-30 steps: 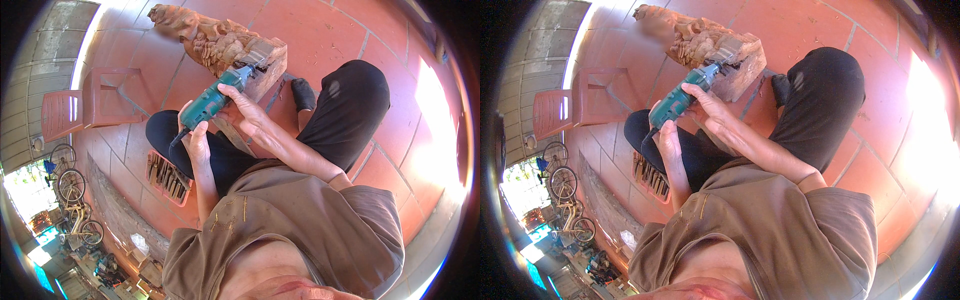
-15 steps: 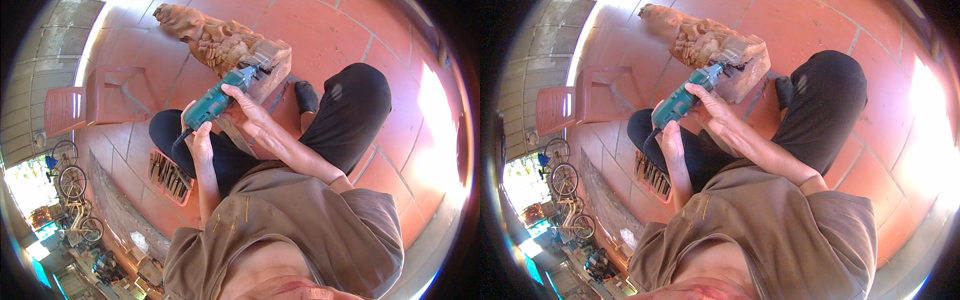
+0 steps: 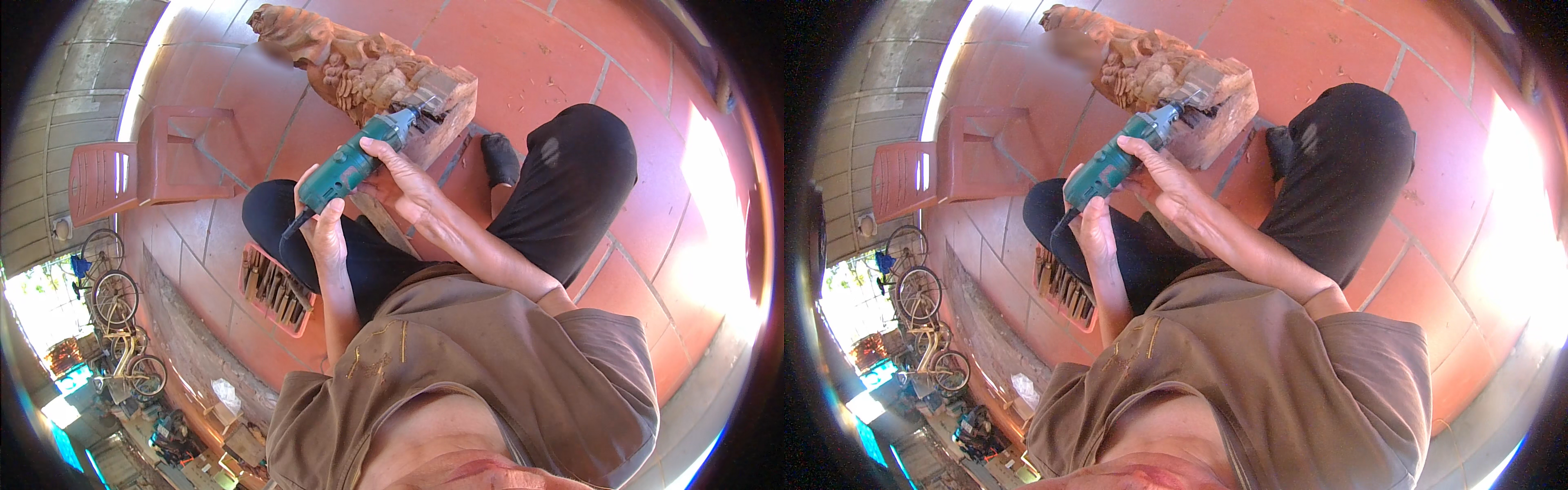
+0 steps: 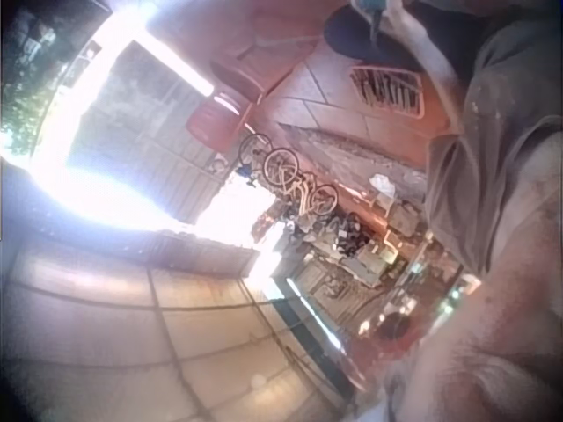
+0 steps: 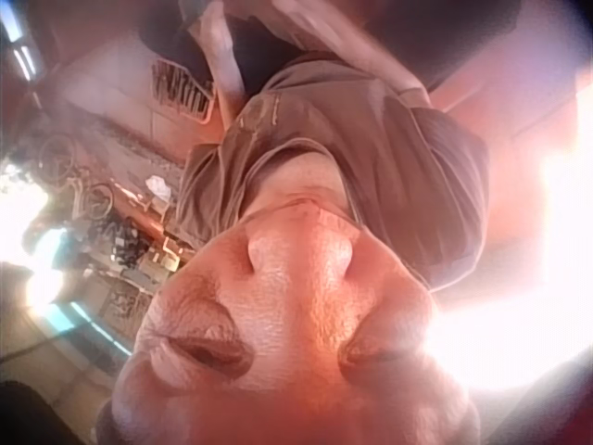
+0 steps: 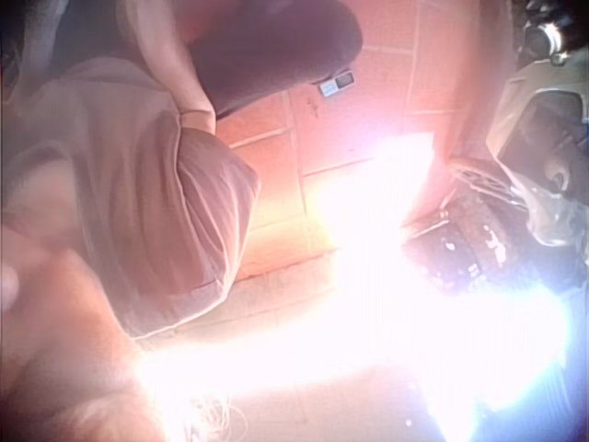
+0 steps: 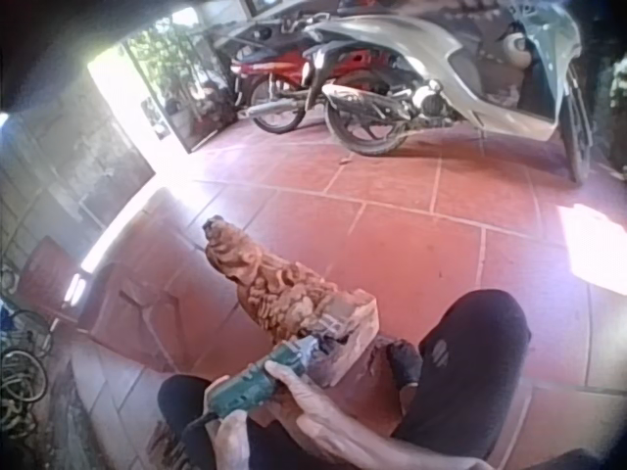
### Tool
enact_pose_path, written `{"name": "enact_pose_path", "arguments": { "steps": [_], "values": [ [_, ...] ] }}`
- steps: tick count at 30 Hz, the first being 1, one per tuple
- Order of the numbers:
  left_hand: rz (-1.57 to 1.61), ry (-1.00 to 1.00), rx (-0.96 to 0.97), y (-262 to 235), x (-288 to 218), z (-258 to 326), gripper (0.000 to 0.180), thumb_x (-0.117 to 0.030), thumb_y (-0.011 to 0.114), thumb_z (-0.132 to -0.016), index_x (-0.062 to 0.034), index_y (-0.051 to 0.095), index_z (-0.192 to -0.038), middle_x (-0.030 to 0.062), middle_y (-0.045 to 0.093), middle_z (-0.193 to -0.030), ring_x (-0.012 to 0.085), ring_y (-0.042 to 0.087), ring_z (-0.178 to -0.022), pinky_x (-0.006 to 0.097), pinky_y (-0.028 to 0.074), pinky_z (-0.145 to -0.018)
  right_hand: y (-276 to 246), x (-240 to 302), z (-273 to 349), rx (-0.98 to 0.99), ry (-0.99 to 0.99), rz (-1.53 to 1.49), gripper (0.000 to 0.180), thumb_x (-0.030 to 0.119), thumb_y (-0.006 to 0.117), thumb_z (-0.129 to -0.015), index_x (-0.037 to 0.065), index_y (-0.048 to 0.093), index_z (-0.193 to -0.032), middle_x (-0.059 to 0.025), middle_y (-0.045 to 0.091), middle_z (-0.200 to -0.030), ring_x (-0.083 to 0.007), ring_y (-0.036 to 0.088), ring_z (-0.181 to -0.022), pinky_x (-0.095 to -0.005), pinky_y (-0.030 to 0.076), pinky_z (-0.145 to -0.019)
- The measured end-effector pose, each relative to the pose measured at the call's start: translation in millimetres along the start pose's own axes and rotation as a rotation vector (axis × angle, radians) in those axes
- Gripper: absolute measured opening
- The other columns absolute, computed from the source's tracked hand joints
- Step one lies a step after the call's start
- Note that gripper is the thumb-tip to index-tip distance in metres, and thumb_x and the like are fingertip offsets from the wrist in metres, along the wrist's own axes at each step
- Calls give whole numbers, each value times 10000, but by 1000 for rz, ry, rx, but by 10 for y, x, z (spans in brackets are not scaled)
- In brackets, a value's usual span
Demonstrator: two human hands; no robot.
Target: The person uses a green rotary tool to carve details into a wooden sculpture placed on the floor. They hold the tool with both hands and guide it along the surface of the wood, removing material to refine the shape.
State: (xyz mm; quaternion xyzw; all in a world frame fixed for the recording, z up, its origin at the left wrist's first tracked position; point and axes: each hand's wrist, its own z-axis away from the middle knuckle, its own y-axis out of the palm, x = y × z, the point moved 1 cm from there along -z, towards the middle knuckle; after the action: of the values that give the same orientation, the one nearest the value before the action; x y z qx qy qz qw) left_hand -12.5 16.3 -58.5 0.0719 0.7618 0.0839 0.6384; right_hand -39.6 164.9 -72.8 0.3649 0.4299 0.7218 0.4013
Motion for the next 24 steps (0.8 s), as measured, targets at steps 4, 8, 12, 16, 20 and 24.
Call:
{"name": "enact_pose_path", "arguments": {
  "steps": [4, 8, 12, 16, 20, 24],
  "values": [
    [-8, 0, -10, -17, 4, -9, 658, -168, 794, -777, -9, 487, -1337, 102, 572, -1190, 202, 564, -1117, 374, 425, -1034, 52, 20, 6, 0, 3, -1, 330, 255, 776, -842, 125, 564, -1058, -30, 657, -931, -179, 674, -842, -358, 561, -765],
    [4, 2, -18, -13, -4, -23, 653, -165, 791, -778, -6, 487, -1334, 102, 571, -1183, 201, 566, -1112, 371, 426, -1033, 59, 22, -20, -3, 6, 14, 316, 252, 773, -845, 128, 567, -1050, -30, 662, -936, -178, 674, -836, -359, 556, -740],
    [8, 2, -20, -21, 0, -34, 655, -168, 789, -778, -1, 485, -1333, 104, 569, -1182, 202, 564, -1111, 373, 421, -1036, 57, 19, -45, 4, 12, 14, 296, 248, 773, -846, 134, 579, -1038, -25, 666, -933, -170, 673, -839, -359, 559, -739],
    [-8, 20, -39, -43, 19, -52, 659, -179, 791, -778, 2, 485, -1333, 106, 567, -1186, 205, 560, -1116, 377, 412, -1042, 11, -8, -103, 16, 25, 23, 323, 260, 767, -854, 132, 592, -1093, -32, 676, -1018, -171, 663, -947, -374, 548, -834],
    [-14, 15, -47, -37, 10, -70, 661, -187, 793, -779, -3, 487, -1334, 104, 565, -1189, 204, 555, -1124, 378, 399, -1053, 50, -8, -126, 7, 23, -7, 285, 239, 779, -843, 140, 597, -1038, -16, 669, -933, -159, 673, -843, -353, 564, -747],
    [-15, 18, -51, -70, 31, -83, 661, -192, 797, -775, -9, 491, -1332, 99, 562, -1193, 200, 551, -1125, 375, 389, -1060, 57, -4, -140, 15, 24, 4, 286, 238, 779, -842, 140, 596, -1038, -11, 670, -935, -159, 674, -843, -351, 564, -746]
  ]
}}
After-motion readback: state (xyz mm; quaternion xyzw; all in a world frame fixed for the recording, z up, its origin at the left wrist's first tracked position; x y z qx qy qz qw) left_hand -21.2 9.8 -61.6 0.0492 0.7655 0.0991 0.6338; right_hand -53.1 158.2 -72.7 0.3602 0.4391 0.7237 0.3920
